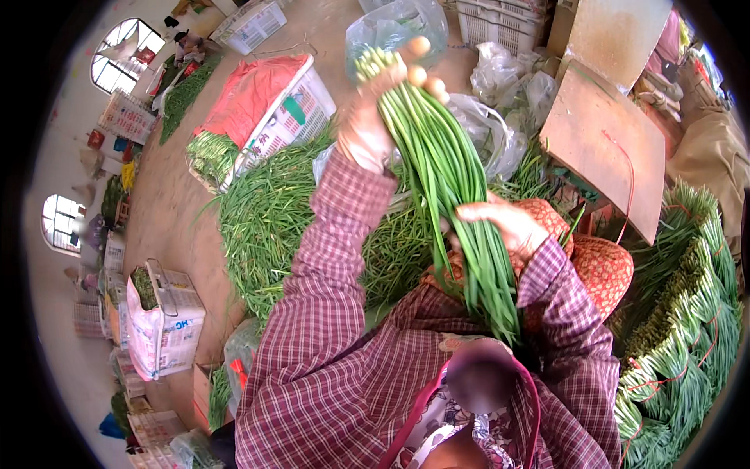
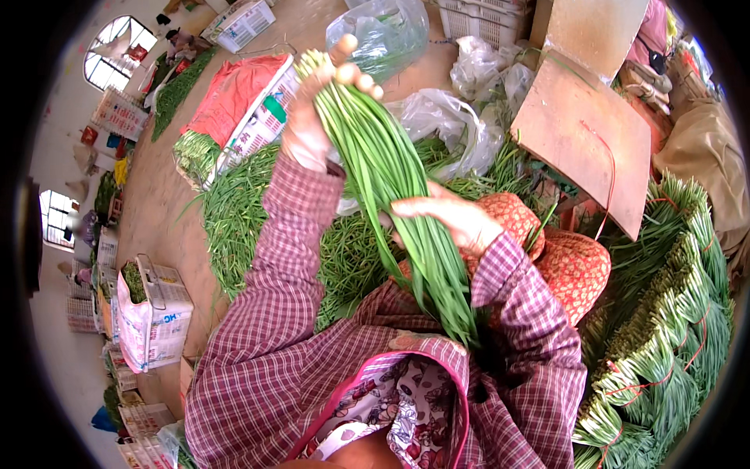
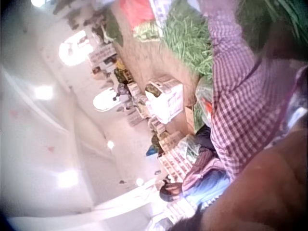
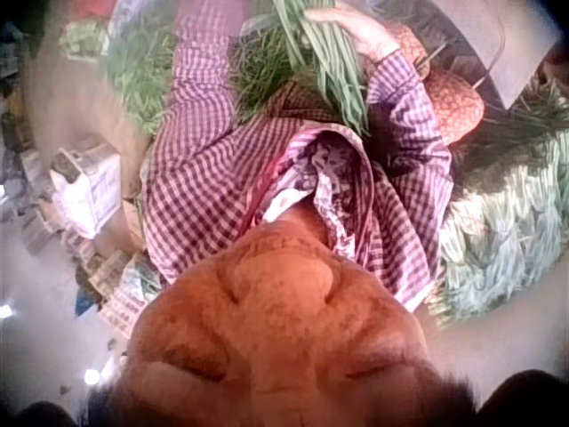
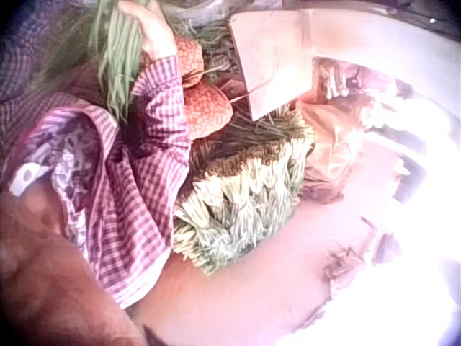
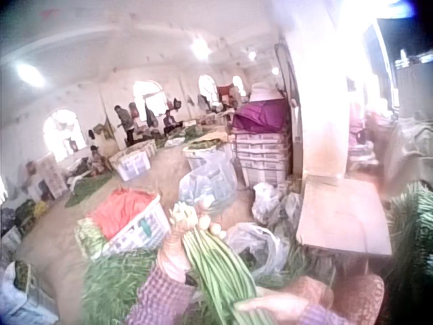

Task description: The person bundles bunches of chives together by hand, securing them with red ties and stacking the finished bundles.

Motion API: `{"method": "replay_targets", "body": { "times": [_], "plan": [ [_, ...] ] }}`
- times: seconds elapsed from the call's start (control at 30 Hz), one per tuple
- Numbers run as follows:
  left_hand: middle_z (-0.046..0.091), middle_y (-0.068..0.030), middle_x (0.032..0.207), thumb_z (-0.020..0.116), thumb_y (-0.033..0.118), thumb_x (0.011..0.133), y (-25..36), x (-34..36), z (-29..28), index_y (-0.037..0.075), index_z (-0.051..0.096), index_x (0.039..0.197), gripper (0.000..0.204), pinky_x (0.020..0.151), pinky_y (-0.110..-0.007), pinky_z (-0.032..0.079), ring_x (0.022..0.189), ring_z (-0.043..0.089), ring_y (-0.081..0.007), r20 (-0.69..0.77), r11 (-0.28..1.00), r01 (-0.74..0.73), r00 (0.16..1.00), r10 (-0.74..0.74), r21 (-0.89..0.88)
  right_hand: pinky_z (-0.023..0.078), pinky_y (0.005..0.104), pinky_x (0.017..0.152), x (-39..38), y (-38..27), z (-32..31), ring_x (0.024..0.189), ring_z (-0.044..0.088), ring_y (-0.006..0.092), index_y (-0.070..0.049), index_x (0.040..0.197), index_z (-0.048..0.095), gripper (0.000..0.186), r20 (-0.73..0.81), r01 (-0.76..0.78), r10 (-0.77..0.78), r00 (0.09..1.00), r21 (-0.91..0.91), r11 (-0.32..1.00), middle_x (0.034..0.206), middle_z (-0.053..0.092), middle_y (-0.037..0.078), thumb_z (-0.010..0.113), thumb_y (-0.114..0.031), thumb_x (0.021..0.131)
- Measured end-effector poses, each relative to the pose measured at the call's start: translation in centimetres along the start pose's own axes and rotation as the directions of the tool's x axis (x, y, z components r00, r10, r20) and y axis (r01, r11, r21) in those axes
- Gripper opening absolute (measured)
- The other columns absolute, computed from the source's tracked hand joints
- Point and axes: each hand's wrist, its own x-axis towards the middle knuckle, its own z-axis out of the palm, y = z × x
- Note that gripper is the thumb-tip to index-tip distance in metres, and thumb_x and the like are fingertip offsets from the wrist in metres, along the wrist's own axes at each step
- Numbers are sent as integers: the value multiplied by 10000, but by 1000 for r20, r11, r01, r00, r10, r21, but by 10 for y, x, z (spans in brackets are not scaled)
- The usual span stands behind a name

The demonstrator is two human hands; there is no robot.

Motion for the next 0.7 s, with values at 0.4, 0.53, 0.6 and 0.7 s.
{"method": "replay_targets", "body": {
  "times": [0.4,0.53,0.6,0.7],
  "plan": [
    [665,-117,1051,688,74,826,180,7,-53,68,628,1056,238,978,-491,491,1018,639,-284,-330,899,-330,847,416,287,542,431,744,15,12,-116,775,674,321,-120,1177,591,309,-402,-489,-393,827,-859,-150,875,680,181,596,-217,884],
    [657,-79,977,688,111,840,185,10,-73,82,624,1044,216,958,-485,499,967,644,-265,-244,881,-293,885,397,372,535,397,690,2,-13,-102,754,664,313,-77,1057,648,216,-131,-211,-705,697,-977,-27,894,678,144,613,-192,877],
    [652,-75,983,687,115,841,185,4,-76,84,614,1058,231,956,-477,498,966,639,-256,-265,878,-290,876,404,381,526,397,670,10,-36,-52,754,658,321,-69,1012,656,170,45,47,-808,587,-999,-22,905,675,133,604,-168,884],
    [637,-60,972,682,126,846,175,-2,-68,87,593,1066,241,965,-454,489,951,625,-236,-262,879,-280,881,395,385,517,365,616,31,-45,1,707,640,299,-74,916,630,79,208,227,-878,431,-967,-118,813,627,105,621,-140,874]
  ]
}}
